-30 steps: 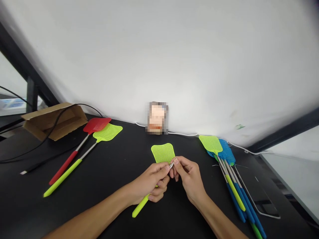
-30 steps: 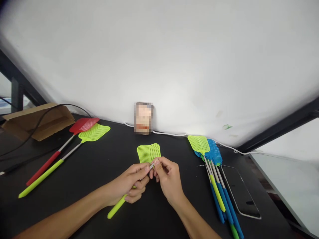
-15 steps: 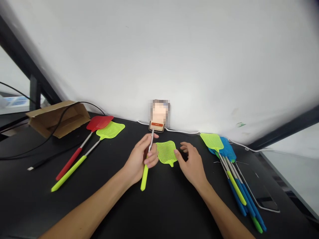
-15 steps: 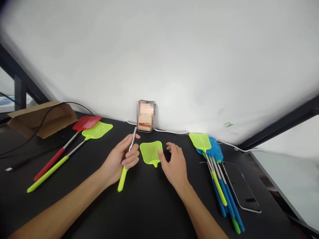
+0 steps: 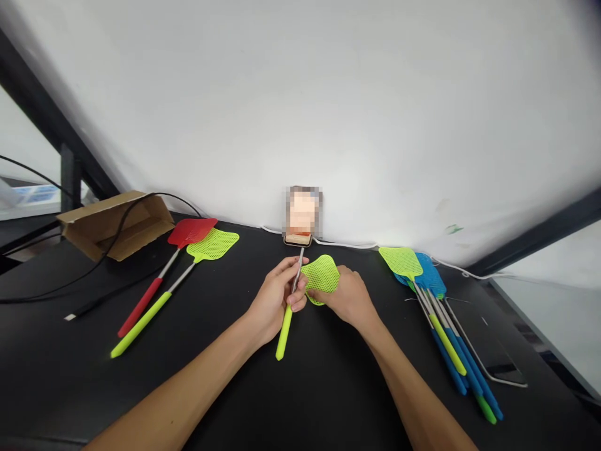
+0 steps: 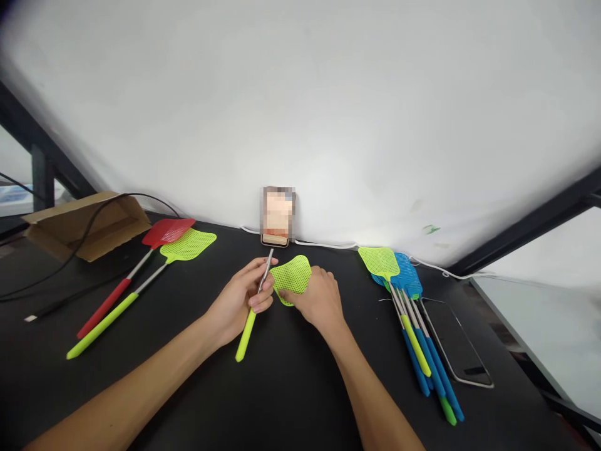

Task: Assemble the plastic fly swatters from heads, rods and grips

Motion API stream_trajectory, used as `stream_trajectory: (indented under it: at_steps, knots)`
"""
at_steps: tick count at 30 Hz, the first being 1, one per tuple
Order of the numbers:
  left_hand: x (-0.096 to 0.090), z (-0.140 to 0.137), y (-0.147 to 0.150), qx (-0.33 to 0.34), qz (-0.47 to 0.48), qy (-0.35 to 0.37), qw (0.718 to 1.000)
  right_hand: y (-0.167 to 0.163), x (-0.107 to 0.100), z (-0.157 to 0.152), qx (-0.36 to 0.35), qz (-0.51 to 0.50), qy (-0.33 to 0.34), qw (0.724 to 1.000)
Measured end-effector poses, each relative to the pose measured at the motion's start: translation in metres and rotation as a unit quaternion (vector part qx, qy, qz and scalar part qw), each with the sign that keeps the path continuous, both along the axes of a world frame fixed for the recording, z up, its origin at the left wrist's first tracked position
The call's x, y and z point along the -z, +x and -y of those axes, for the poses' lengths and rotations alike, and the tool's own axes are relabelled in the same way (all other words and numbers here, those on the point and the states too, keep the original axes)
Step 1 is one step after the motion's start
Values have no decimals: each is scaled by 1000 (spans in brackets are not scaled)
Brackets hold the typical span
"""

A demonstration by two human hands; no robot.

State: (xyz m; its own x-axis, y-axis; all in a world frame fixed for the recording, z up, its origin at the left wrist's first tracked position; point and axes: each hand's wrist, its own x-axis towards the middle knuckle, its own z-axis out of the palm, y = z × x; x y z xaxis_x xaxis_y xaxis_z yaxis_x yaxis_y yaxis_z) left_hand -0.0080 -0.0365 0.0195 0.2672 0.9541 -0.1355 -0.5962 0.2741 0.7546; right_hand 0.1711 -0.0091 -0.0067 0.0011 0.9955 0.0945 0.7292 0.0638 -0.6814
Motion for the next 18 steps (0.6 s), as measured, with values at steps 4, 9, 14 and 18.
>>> stream_trajectory:
  at_steps: [4,9,14,18]
  knots:
    - [1,2,1,35,-28,6,999,27,-2,6,-83,-136,-46,986]
    - [0,7,3,78,-102,35,991,54,4,28,-76,-345,-28,935]
    - [-5,12,4,156,-242,97,953,67,-5,35,-12,-586,37,809]
    - [-10,13,4,155,-331,156,918,62,-19,38,-37,-606,15,794]
